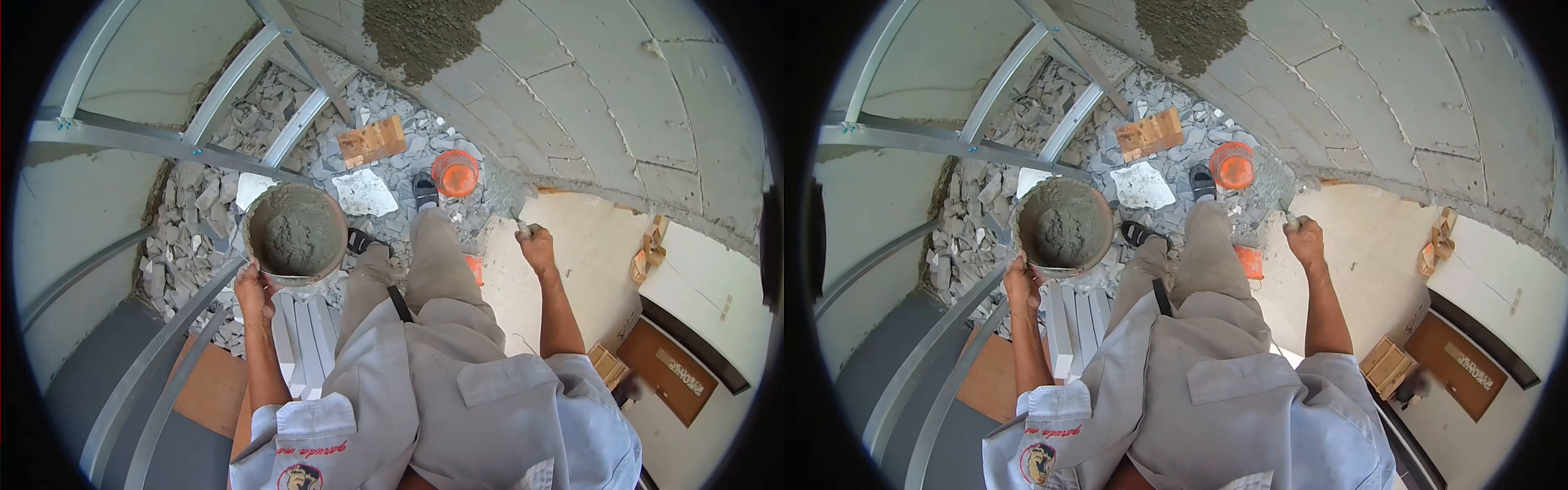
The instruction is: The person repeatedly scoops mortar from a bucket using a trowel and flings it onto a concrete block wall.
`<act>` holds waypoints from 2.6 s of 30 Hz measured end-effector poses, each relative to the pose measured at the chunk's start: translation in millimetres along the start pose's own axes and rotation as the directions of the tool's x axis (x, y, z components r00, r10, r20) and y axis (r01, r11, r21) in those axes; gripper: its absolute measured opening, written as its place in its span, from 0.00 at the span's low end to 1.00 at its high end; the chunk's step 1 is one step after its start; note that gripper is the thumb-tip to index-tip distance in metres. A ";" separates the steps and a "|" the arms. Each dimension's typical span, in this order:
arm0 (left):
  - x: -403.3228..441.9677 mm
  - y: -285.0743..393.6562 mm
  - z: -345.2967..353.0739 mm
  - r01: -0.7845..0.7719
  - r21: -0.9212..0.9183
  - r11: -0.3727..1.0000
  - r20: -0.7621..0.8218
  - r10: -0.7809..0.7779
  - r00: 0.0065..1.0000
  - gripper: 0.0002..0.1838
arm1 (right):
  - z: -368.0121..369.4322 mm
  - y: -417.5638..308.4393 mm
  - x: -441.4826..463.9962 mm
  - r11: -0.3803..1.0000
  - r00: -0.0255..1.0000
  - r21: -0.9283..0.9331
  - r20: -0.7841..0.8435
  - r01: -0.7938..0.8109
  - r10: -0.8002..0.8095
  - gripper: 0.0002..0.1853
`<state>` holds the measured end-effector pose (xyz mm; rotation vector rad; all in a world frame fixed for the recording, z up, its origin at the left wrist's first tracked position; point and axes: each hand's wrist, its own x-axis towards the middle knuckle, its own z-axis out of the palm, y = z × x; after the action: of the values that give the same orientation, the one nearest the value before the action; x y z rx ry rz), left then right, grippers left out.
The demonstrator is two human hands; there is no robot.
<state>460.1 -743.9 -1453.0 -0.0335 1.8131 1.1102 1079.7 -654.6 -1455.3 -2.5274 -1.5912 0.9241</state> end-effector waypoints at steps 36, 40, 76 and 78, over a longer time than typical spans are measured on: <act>-127.8 55.2 278.5 -0.540 0.449 0.712 0.460 0.334 0.823 0.14 | -86.4 -112.8 55.3 0.626 0.516 0.039 0.528 0.779 -0.675 0.16; -159.8 28.8 289.2 -0.290 0.234 0.928 0.430 0.168 0.887 0.10 | -101.0 -101.2 70.5 0.650 0.602 -0.114 0.523 0.751 -0.603 0.18; -60.5 -70.6 6.5 -0.014 0.324 0.946 -0.254 0.101 0.962 0.14 | -125.6 -216.5 79.2 0.562 0.621 -0.364 0.061 0.743 -0.782 0.11; -52.7 -61.1 32.3 -0.069 0.387 0.920 -0.153 0.138 0.979 0.14 | -117.4 -223.1 41.0 0.453 0.533 -0.330 0.215 0.828 -0.818 0.12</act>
<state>539.3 -779.5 -1458.4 0.2026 2.1875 0.8292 966.7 -479.3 -1307.7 -1.4031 -2.8109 0.4968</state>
